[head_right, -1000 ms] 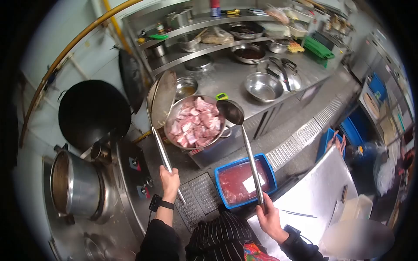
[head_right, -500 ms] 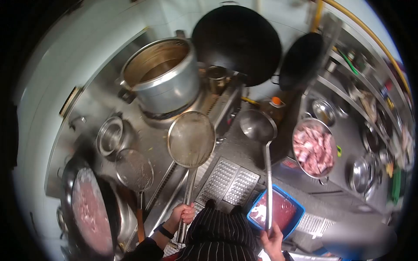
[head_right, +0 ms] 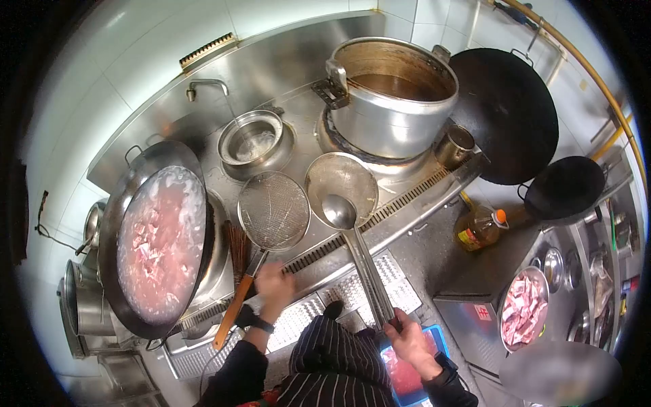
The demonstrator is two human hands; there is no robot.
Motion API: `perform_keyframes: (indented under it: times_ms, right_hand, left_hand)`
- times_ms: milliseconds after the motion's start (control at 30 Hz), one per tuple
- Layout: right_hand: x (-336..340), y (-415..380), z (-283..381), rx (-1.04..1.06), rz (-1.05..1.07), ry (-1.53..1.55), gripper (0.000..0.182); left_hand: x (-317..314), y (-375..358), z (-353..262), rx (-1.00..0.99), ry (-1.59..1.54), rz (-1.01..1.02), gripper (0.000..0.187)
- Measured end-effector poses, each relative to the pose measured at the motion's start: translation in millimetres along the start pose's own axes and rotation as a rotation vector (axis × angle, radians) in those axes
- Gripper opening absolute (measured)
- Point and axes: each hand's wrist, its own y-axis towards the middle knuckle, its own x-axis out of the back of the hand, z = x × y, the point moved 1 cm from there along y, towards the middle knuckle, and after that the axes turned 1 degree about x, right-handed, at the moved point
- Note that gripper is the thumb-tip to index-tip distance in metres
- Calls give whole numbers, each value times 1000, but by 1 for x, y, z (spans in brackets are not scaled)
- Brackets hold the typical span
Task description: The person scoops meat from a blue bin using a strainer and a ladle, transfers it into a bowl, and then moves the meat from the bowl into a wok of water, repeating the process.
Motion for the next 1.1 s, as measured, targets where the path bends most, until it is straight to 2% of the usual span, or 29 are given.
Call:
perform_keyframes:
  times_ms: [67,100,167,200,233,267,300,367,400,433,500,567,633,700,767,833,867,933,1033,1100]
  right_hand:
    - [-10,5,-14,38,-28,-51,57]
    - [-11,8,-17,68,-60,-98,58]
    - [-12,11,-10,54,-54,-97,57]
    - [-12,13,-8,69,-76,-205,56]
    - [-13,14,-6,81,-98,-313,55]
    - [-14,13,-1,85,-99,-307,55]
    - [-14,9,6,115,-135,-333,53]
    - [-12,5,11,153,-173,-361,52]
    - [-13,1,7,150,-142,-305,51]
    - [-13,-2,5,147,-110,-251,50]
    - [-12,-17,19,131,-79,-232,49]
    - [-15,-21,18,119,-60,-210,48]
    - [-20,-23,-3,218,-98,-112,47]
    - [-16,-26,-8,205,-103,-92,47]
    - [-15,-27,-21,188,-110,-63,47]
    - [-13,-22,-47,272,-178,-46,46]
    - [-16,-23,-46,331,-213,124,46]
    - [-3,-34,-42,287,-237,92,46]
    - [4,-39,-58,220,-258,89,48]
    - [13,-49,-49,161,-350,-9,50]
  left_hand:
    - [39,1,38,390,497,367,50]
    - [57,-2,52,434,523,430,58]
    - [31,-27,120,470,562,465,60]
    - [24,-32,140,504,488,486,59]
    - [23,-36,149,536,414,509,59]
    - [26,-36,148,429,456,461,56]
    - [38,-32,137,426,460,456,56]
    - [65,-19,101,482,149,616,56]
    - [53,-23,117,323,-56,627,40]
    - [38,-33,129,324,-55,625,40]
    - [51,-30,73,836,-895,904,18]
    - [57,-32,34,898,-1059,838,12]
    - [46,-43,21,909,-1071,946,13]
    - [51,-49,-6,968,-1129,948,14]
    - [56,-51,-17,922,-1142,974,14]
    - [64,-56,-22,881,-1159,999,15]
    - [71,-55,-20,871,-1154,1046,16]
    - [84,-57,-19,857,-1142,1144,17]
    - [103,-62,-28,752,-1017,1144,15]
    - [109,-68,-39,724,-984,1128,16]
